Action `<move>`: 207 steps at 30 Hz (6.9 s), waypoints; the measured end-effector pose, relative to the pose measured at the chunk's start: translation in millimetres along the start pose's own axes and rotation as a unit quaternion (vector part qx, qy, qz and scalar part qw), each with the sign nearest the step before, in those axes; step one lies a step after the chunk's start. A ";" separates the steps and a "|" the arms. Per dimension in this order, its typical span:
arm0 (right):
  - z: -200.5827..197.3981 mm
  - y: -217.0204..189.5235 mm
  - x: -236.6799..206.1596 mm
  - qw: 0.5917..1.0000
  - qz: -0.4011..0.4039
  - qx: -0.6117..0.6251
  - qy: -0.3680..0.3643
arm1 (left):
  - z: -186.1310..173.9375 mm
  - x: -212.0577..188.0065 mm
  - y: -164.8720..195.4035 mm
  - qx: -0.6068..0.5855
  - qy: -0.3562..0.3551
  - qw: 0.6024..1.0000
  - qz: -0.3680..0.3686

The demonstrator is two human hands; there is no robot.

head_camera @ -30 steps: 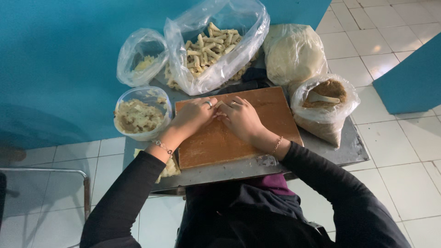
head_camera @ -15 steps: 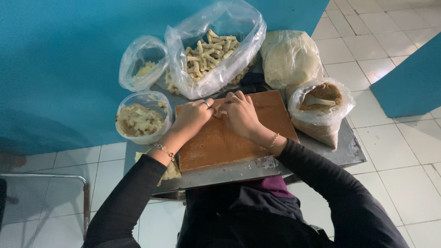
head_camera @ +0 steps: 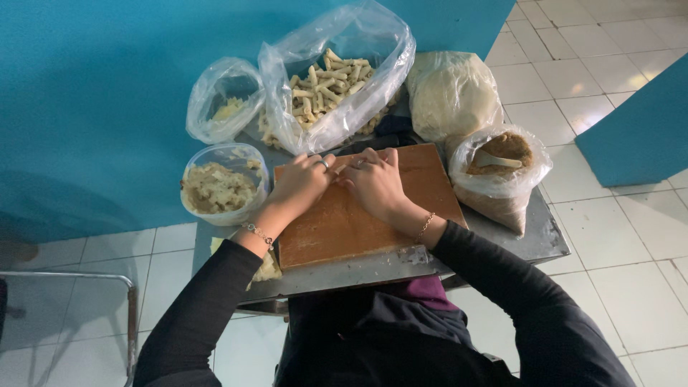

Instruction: The person sits at a small metal table and folds filled pastry triangles. They lay out triangular dough wrappers on a wooden board, spoon a brown filling from a bag onto each wrapper, then fold and pinch the wrappers closed into stuffed pastries, setting finished ones aside.

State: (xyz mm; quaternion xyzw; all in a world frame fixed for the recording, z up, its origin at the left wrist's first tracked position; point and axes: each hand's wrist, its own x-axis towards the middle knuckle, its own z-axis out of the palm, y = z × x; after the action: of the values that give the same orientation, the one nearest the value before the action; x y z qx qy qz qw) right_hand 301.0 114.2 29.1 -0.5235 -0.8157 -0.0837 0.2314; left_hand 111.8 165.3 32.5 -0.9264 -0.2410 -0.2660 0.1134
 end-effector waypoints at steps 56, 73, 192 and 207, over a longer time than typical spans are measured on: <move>-75.3 66.3 143.2 0.980 -0.113 0.156 0.054 | -15.4 36.2 -3.4 0.052 0.088 0.986 -0.133; -37.1 105.9 177.6 0.919 0.117 -0.330 -0.179 | -38.3 26.6 -7.1 0.002 0.126 0.973 -0.191; -76.9 -33.8 -116.5 0.856 0.222 0.465 -0.041 | -36.3 -55.8 172.4 -0.550 0.167 0.740 -0.351; -85.3 -47.7 -112.1 0.909 0.165 0.382 0.016 | -49.3 -49.3 175.2 -0.430 0.136 0.820 -0.352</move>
State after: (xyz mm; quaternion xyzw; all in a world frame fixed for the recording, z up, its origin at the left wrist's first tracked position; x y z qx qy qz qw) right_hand 321.8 -30.4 56.9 -0.5213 -0.6834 0.2653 0.4368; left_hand 142.4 -20.8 32.3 -0.6878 -0.3940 -0.4878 -0.3657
